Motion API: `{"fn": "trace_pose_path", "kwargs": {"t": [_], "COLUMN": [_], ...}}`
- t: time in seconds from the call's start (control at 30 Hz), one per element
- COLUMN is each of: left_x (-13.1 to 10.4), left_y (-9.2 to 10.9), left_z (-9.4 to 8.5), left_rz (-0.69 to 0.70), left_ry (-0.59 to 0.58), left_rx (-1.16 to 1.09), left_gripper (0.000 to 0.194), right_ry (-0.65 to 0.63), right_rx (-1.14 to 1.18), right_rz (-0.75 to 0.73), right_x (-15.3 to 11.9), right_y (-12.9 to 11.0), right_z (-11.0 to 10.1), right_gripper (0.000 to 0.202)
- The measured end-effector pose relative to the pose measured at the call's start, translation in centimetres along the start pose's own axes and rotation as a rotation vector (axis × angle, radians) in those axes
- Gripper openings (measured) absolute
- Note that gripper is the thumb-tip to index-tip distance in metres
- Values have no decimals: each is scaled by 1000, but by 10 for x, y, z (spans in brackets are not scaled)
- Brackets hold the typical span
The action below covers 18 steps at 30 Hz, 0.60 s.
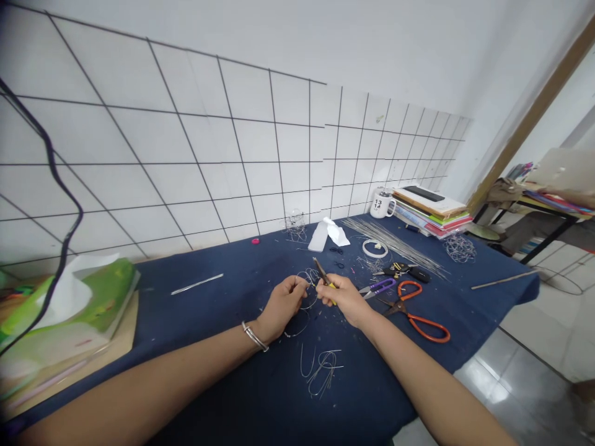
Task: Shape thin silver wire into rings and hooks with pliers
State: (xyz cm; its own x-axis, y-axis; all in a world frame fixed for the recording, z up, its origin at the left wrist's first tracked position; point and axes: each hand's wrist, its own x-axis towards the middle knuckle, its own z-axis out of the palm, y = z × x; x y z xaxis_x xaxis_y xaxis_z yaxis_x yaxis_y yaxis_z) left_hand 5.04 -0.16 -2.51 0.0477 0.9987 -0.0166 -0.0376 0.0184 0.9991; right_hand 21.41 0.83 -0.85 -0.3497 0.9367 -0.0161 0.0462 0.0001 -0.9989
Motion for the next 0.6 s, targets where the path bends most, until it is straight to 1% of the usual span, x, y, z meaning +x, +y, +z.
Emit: {"fn": "trace_pose_path", "kwargs": {"t": [0.1, 0.2, 0.3, 0.4, 0.6], "left_x": [0, 0, 1, 3, 6], "left_y": [-1, -1, 0, 2, 8], "left_z": [0, -1, -3, -6, -10], "left_rz": [37, 50, 14, -21, -59], "left_ry": [9, -19, -113, -215, -301], "left_rx": [49, 59, -3, -94, -245], "left_gripper": [20, 22, 21, 28, 35], "right_ry": [-6, 0, 12, 14, -49], "right_rx": [75, 131, 167, 161, 83], "right_rz": [12, 30, 32, 41, 52], "right_x": [-1, -1, -1, -1, -2], "right_y": [-2, -5, -7, -9, -7], "right_z": [1, 1, -1, -3, -8], "right_gripper": [24, 24, 25, 24, 23]}}
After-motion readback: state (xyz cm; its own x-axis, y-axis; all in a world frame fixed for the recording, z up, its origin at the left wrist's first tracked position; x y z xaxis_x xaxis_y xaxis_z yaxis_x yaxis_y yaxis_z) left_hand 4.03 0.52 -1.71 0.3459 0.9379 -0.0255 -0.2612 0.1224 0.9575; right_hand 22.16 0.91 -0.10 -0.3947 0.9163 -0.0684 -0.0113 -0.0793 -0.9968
